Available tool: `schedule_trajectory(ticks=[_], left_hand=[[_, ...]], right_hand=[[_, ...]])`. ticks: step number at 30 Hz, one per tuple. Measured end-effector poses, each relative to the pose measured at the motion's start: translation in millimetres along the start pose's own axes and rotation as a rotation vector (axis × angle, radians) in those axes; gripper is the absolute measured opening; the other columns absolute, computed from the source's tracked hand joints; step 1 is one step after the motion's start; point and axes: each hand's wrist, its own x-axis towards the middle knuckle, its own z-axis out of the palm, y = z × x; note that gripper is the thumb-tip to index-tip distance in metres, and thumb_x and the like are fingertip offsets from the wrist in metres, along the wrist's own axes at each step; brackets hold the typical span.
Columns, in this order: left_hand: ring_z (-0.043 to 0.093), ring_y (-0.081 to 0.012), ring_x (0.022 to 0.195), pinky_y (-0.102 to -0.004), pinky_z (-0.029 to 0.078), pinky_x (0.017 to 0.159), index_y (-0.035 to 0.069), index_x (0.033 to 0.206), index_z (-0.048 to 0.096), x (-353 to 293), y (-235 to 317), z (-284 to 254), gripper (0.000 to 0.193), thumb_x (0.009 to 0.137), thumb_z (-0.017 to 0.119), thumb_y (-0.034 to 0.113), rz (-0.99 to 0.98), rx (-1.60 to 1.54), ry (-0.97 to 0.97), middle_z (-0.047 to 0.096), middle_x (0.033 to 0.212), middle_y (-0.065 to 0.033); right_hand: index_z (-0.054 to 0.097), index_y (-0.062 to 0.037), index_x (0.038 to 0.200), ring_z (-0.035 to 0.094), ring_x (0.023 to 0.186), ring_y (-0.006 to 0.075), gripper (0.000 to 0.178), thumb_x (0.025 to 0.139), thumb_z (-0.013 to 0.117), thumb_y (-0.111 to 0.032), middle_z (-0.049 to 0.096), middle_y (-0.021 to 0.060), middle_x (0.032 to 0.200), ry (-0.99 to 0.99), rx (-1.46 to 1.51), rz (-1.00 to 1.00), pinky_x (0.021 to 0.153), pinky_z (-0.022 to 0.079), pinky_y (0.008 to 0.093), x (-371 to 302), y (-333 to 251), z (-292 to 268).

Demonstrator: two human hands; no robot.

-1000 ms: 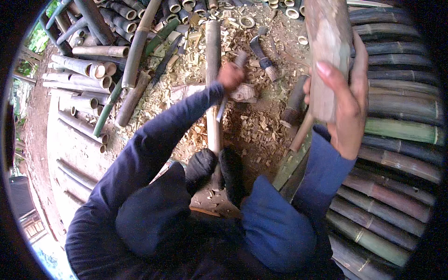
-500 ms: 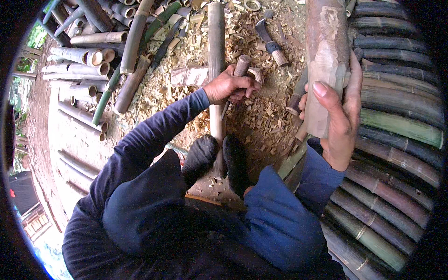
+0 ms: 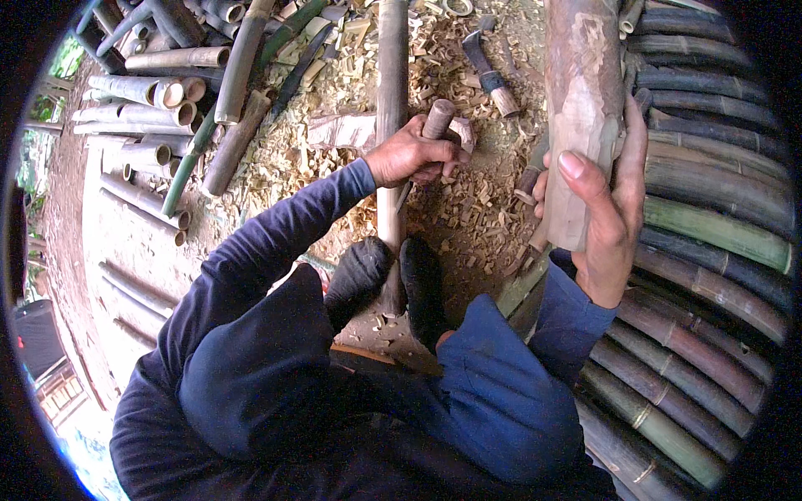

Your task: The person saws a segment of bamboo, uses a wooden mallet and a small chisel-like tool to carve notches into it, and then peels thin strips from the side of the bamboo with a knife.

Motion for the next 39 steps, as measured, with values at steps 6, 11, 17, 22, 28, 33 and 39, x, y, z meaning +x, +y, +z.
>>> schedule_trajectory(ticks=[6, 11, 17, 22, 28, 33, 39], left_hand=[[0.047, -0.0067, 0.048, -0.0236, 0.036, 0.042, 0.001, 0.099, 0.07, -2.1, -1.6, -2.7, 0.017, 0.087, 0.071, 0.013, 0.04, 0.053, 0.02, 0.063, 0.07, -0.004], [0.05, -0.0062, 0.049, -0.0234, 0.039, 0.044, 0.001, 0.092, 0.07, 2.0, 1.4, 1.9, 0.014, 0.087, 0.071, 0.014, 0.069, 0.054, -0.029, 0.064, 0.068, -0.0027], [0.053, -0.0071, 0.051, -0.0254, 0.042, 0.048, 0.004, 0.084, 0.073, -7.1, -1.6, -2.8, 0.012, 0.087, 0.072, 0.016, 0.097, 0.098, 0.017, 0.063, 0.065, 0.0003], [0.061, -0.0126, 0.064, -0.0283, 0.046, 0.058, 0.01, 0.084, 0.073, -3.8, -29.2, -7.7, 0.005, 0.087, 0.069, 0.011, 0.7, 0.618, -0.022, 0.066, 0.072, -0.0003], [0.064, -0.0172, 0.081, -0.0318, 0.048, 0.08, 0.013, 0.083, 0.069, -0.7, -32.5, -12.1, 0.003, 0.082, 0.072, 0.013, 0.589, 0.626, -0.035, 0.067, 0.082, -0.0004], [0.062, -0.0217, 0.085, -0.0337, 0.048, 0.08, 0.016, 0.079, 0.067, -14.3, -24.3, -13.3, 0.007, 0.08, 0.069, 0.009, 0.109, 0.273, 0.042, 0.063, 0.084, -0.0009], [0.062, -0.0196, 0.081, -0.0346, 0.048, 0.071, 0.015, 0.08, 0.067, -18.3, -25.0, -14.5, 0.008, 0.078, 0.071, 0.009, 0.165, 0.309, -0.021, 0.063, 0.085, 0.0]], right_hand=[[0.02, -0.0072, 0.16, 0.062, 0.065, 0.02, 0.09, 0.086, 0.068, -0.026, 0.06, 0.017, 0.093, -0.005, 0.01, 0.01, 0.055, 0.053, 0.0314, 0.2, 1.2, 4.3], [0.02, -0.0072, 0.16, 0.061, 0.065, 0.0199, 0.091, 0.085, 0.068, -0.026, 0.06, 0.0166, 0.092, 0.019, -0.008, -0.012, 0.055, 0.052, 0.0314, -2.4, -1.3, 2.4], [0.019, -0.0089, 0.162, 0.063, 0.066, 0.02, 0.09, 0.087, 0.066, -0.024, 0.061, 0.0165, 0.093, 0.007, -0.001, -0.042, 0.055, 0.053, 0.0298, -1.3, 3.2, 6.6], [0.024, -0.0123, 0.161, 0.065, 0.072, 0.0181, 0.085, 0.088, 0.066, -0.021, 0.063, 0.0199, 0.106, 0.079, -0.151, -0.237, 0.057, 0.055, 0.0273, 10.5, -27.6, -9.7], [0.026, -0.0024, 0.157, 0.038, 0.14, 0.0348, 0.089, 0.085, 0.072, -0.024, 0.039, 0.0245, 0.153, -0.339, -0.677, -0.585, 0.118, 0.027, 0.043, 45.7, 30.5, -17.7], [0.028, -0.0094, 0.158, 0.056, 0.129, 0.0371, 0.096, 0.075, 0.076, -0.011, 0.045, 0.0271, 0.15, -0.505, -0.347, -0.049, 0.103, 0.051, 0.04, 54.2, 10.9, 11.0], [0.03, -0.0074, 0.155, 0.063, 0.112, 0.0299, 0.079, 0.087, 0.069, -0.021, 0.055, 0.0255, 0.133, -0.152, -0.666, -0.712, 0.091, 0.057, 0.0418, 66.1, 3.6, -12.4]])
